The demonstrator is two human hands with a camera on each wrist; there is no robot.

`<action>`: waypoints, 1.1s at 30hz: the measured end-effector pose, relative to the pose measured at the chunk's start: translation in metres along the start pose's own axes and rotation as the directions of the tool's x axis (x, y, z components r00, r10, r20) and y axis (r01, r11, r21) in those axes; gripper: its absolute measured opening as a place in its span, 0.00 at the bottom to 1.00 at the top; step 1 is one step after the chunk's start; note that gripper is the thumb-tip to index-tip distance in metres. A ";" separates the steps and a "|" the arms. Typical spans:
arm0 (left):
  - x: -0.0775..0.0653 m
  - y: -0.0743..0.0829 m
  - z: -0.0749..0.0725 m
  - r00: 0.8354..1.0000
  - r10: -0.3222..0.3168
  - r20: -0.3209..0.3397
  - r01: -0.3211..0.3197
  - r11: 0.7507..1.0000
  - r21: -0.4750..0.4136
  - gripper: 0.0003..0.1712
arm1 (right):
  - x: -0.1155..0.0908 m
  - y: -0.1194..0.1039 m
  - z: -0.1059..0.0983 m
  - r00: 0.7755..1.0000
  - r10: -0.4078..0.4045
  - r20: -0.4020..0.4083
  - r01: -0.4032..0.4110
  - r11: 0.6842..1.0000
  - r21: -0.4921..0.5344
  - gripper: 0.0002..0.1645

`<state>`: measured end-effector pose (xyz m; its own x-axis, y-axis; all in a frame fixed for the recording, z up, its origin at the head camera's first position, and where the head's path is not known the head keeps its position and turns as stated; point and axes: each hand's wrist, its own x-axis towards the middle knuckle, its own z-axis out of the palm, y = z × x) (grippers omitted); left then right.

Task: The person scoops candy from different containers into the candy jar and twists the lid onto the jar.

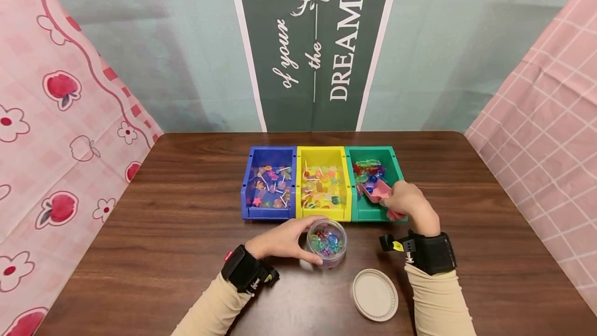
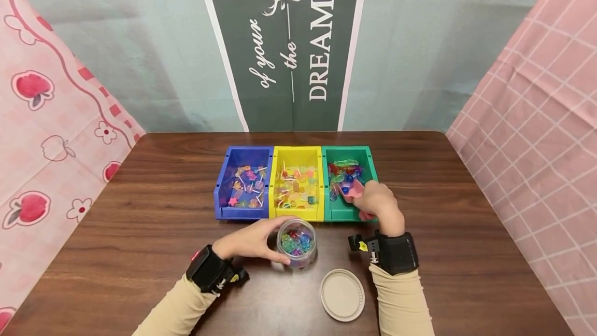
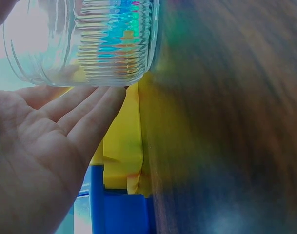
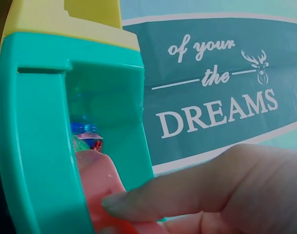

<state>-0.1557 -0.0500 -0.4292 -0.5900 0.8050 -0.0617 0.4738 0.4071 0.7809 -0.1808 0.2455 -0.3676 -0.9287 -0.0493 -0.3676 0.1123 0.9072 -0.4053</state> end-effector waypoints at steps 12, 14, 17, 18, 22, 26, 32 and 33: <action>0.000 -0.001 0.000 1.000 -0.001 0.000 0.001 1.000 0.002 0.50 | -0.001 -0.009 0.005 0.991 0.102 -0.088 -0.108 0.992 -0.060 0.19; 0.000 -0.001 0.001 1.000 0.000 -0.001 0.000 1.000 0.007 0.51 | 0.000 -0.009 0.006 0.989 0.112 -0.092 -0.118 0.991 -0.062 0.20; 0.000 -0.001 0.001 1.000 -0.001 0.000 0.001 1.000 0.008 0.51 | -0.001 -0.008 0.006 0.992 0.102 -0.076 -0.106 0.993 -0.048 0.20; 0.000 -0.001 0.001 1.000 -0.002 0.000 0.002 1.000 0.007 0.51 | -0.002 -0.007 0.005 0.993 0.095 -0.069 -0.098 0.994 -0.044 0.20; 0.000 -0.001 0.001 1.000 -0.004 0.002 0.004 1.000 0.001 0.50 | -0.003 -0.006 0.004 0.996 0.072 -0.043 -0.073 0.997 -0.026 0.21; 0.001 0.000 0.001 1.000 -0.004 -0.002 0.004 1.000 0.004 0.50 | -0.004 -0.006 0.003 0.998 0.050 -0.042 -0.050 0.999 -0.014 0.20; 0.001 0.001 0.001 1.000 -0.005 -0.003 0.005 1.000 0.009 0.51 | -0.006 -0.004 0.000 0.998 0.032 -0.048 -0.031 0.999 0.010 0.19; 0.001 0.001 0.001 1.000 -0.005 -0.004 0.005 1.000 0.012 0.51 | -0.007 -0.004 0.000 0.998 0.031 -0.048 -0.031 0.999 0.013 0.19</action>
<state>-0.1556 -0.0485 -0.4290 -0.5951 0.8012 -0.0635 0.4783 0.4166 0.7731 -0.1752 0.2427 -0.3634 -0.9407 -0.0006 -0.3391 0.1453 0.9029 -0.4046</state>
